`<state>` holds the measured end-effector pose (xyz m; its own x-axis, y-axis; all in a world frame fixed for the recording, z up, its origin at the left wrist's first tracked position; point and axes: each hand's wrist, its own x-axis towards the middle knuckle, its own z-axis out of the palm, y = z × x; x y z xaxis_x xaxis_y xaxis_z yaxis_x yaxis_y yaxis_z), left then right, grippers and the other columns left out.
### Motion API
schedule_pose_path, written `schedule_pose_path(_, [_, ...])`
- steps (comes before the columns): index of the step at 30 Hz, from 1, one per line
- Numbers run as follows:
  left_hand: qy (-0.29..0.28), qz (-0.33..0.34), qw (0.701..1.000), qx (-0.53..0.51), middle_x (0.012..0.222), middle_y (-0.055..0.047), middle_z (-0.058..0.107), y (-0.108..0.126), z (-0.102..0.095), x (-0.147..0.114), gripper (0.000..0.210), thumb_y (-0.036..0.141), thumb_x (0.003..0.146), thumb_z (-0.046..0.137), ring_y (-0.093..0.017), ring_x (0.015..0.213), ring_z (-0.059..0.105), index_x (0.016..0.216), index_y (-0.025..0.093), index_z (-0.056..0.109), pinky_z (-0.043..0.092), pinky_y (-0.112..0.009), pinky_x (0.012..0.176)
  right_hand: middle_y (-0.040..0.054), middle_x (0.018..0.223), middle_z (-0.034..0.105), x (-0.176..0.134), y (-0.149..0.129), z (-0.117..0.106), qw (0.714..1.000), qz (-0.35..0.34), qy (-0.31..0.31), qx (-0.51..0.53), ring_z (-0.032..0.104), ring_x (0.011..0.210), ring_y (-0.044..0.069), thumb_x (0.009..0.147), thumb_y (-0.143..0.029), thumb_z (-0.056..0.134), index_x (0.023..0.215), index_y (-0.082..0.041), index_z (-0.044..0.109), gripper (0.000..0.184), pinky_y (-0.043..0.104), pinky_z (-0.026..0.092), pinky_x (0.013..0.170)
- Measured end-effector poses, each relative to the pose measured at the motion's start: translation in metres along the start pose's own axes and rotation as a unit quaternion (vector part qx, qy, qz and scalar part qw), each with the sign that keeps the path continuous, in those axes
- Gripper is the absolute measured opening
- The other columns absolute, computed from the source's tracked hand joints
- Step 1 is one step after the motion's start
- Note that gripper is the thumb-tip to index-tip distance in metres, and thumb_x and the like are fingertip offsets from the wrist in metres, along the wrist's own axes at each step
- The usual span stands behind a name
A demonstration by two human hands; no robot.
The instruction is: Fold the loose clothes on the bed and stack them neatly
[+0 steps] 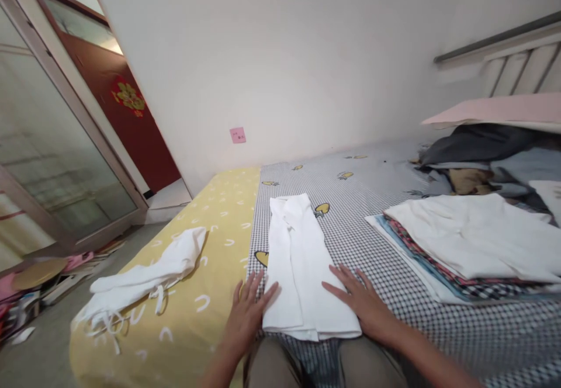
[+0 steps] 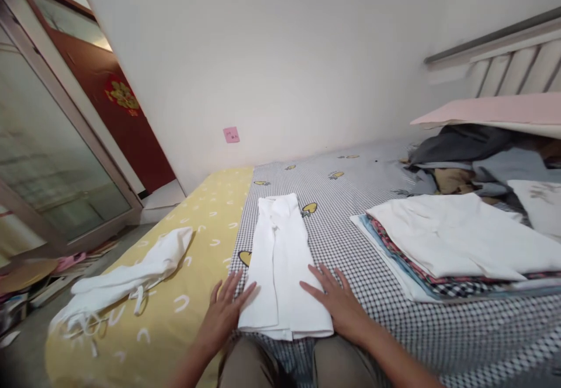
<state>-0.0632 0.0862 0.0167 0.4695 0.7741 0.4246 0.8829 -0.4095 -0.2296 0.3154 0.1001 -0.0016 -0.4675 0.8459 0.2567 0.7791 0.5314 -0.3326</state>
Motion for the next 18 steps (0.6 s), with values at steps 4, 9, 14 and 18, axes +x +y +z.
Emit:
schedule_pose_path(4, [0.013,0.071,0.997,0.016,0.158,0.0,0.045,0.001,0.002,0.009,0.081,-0.003,0.083,0.058,-0.025,0.146,0.04,0.142,0.051,0.049,0.027,-0.043,0.117,0.0012,0.157,0.047,0.014,-0.002,-0.001,0.997,0.039,-0.022,0.064,0.034,0.148,0.038,0.088,-0.041,0.066,0.131,-0.051,0.063,0.044,0.069,0.019,0.116])
schedule_pose_path(9, [0.067,0.035,0.997,-0.025,0.152,0.002,0.054,0.024,-0.007,0.027,0.026,0.011,0.085,0.063,-0.025,0.142,0.045,0.085,0.034,0.076,0.027,-0.046,0.116,0.0026,0.143,0.062,0.018,-0.005,-0.008,0.993,0.066,0.039,0.087,0.048,0.138,0.035,0.087,-0.04,0.063,0.106,-0.044,0.078,0.024,0.062,0.033,0.111])
schedule_pose_path(14, [0.08,0.054,0.99,-0.101,0.158,0.002,0.044,0.037,-0.04,0.018,0.026,0.018,0.09,0.056,-0.024,0.151,0.032,0.076,0.029,0.074,0.017,-0.047,0.123,0.0011,0.149,0.057,-0.025,-0.004,-0.016,0.996,0.014,0.083,0.042,0.046,0.14,0.037,0.086,-0.053,0.064,0.099,-0.047,0.079,0.021,0.064,0.032,0.112])
schedule_pose_path(18, [-0.095,0.02,0.92,-0.381,0.132,0.0,0.07,0.04,-0.064,-0.023,0.015,0.041,0.087,0.063,-0.029,0.136,0.054,0.087,0.04,0.078,0.027,-0.057,0.12,-0.0061,0.147,0.057,-0.088,-0.002,-0.018,0.996,0.016,0.091,0.008,0.044,0.142,0.038,0.083,-0.053,0.065,0.089,-0.052,0.079,0.014,0.063,0.03,0.115])
